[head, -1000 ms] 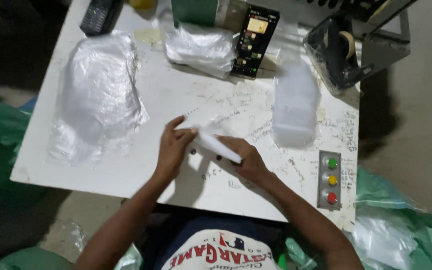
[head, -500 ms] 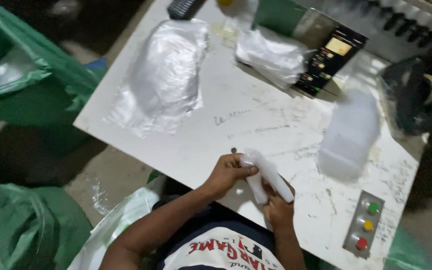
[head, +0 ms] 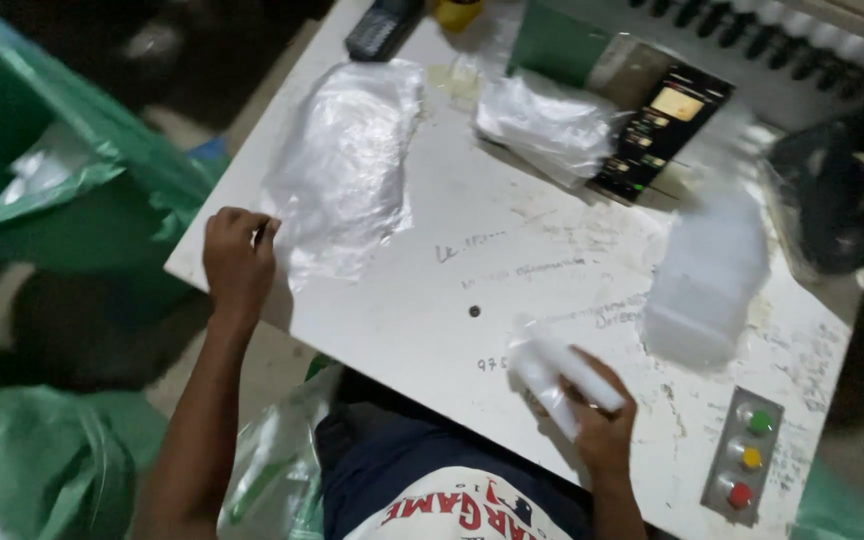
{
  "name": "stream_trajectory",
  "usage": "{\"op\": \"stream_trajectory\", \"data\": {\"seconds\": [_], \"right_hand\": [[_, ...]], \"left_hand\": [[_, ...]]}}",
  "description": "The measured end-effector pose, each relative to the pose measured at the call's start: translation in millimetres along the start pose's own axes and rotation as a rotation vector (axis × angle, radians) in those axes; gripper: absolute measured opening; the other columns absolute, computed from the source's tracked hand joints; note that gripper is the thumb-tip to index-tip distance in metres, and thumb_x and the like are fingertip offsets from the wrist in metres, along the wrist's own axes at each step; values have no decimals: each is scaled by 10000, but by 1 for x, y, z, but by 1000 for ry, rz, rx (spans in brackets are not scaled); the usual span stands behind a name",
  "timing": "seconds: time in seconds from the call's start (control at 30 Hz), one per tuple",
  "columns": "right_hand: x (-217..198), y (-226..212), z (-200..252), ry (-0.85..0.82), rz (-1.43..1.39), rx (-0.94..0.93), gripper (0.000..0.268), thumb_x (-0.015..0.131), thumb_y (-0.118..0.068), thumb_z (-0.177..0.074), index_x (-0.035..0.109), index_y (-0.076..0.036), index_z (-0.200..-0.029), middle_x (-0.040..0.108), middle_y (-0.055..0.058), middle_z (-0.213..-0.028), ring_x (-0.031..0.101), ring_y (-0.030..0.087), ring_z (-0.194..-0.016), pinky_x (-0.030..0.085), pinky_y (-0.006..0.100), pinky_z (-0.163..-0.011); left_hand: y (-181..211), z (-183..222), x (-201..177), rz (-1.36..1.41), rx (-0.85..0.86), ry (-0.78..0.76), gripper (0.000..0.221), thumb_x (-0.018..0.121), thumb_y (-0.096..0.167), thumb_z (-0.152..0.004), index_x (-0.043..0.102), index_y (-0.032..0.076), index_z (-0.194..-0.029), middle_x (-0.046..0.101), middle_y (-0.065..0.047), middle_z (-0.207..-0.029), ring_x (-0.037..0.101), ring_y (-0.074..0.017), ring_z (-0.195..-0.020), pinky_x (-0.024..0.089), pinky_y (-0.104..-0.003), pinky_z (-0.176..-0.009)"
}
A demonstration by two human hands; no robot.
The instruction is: Organizing and folding small plastic bags on a factory workstation table.
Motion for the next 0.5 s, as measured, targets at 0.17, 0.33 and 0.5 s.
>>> {"op": "stream_trajectory", "data": {"seconds": [0.17,0.33,0.5], "right_hand": [[-21,52,-5,-104,-207,136,581,606,191,-688,730,14,-1227,754,250,-1101,725,415,-881,680,565,-587],[-109,34,-6,666,-180,360,559,707,-103,-790,559,-195,-1321,667,86,-1306,682,291,-1131,676,421,-787],[-141,-4,-5,488,-139,-420,534,508,-5,-694,719,-38,-1183,651,7,-952,604,127,-876,513,273,-815]], "left_hand": [[134,37,2,121,349,1,88,593,-56,-940,626,-21,-1014,665,-250,-1165,609,-427,-1117,483,-492,-982],[228,87,100,793,-126,-680,349,519,394,-1012,631,114,-1189,672,-70,-1133,663,-208,-980,553,-325,-704],[282,130,163,1346,-753,-1226,255,561,253,-989,585,111,-778,558,-34,-692,491,-150,-563,351,-299,-497]]}}
Point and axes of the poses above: each hand's wrist, its own z-axis away from the middle knuckle, its own x-axis out of the palm, y = z × x, the point moved 6 cm from there along -z, towards the middle knuckle
